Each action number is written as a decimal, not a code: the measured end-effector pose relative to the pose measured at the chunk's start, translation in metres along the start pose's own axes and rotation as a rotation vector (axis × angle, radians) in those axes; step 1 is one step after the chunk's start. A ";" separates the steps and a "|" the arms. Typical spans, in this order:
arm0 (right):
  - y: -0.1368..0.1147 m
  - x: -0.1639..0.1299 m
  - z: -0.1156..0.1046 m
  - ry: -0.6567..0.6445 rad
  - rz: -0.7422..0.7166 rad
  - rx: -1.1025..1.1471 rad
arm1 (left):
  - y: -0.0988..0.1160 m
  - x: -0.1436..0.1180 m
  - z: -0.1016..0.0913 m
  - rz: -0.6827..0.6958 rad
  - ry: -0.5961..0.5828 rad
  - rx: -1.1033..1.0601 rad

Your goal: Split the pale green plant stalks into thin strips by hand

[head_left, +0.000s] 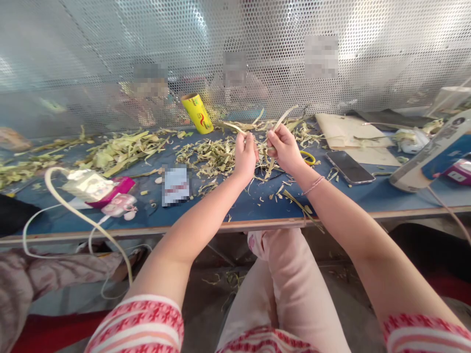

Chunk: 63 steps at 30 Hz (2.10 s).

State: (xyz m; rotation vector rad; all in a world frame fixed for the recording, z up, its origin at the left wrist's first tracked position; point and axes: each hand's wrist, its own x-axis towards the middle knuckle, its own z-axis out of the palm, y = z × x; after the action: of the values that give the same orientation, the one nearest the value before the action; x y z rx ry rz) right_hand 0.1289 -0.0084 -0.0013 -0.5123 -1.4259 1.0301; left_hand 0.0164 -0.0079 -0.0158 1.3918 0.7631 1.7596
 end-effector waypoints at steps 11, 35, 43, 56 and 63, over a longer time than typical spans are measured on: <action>-0.005 -0.002 0.000 0.099 0.050 -0.068 | 0.007 -0.001 0.003 -0.213 -0.144 -0.088; -0.003 -0.002 -0.002 0.075 0.037 -0.099 | 0.012 -0.004 0.001 -0.079 -0.263 0.071; -0.002 -0.002 0.001 0.139 0.015 -0.098 | 0.009 -0.003 0.005 -0.208 -0.299 -0.061; -0.004 0.000 -0.006 0.071 0.071 -0.201 | 0.010 0.006 0.001 -0.272 -0.140 -0.146; 0.001 0.004 -0.011 0.140 0.069 -0.231 | 0.003 0.015 -0.008 -0.287 -0.137 -0.071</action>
State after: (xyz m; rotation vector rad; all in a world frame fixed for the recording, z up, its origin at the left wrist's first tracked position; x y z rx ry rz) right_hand 0.1387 -0.0018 -0.0012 -0.7908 -1.4171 0.8700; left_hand 0.0067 0.0037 -0.0074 1.2714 0.7756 1.4413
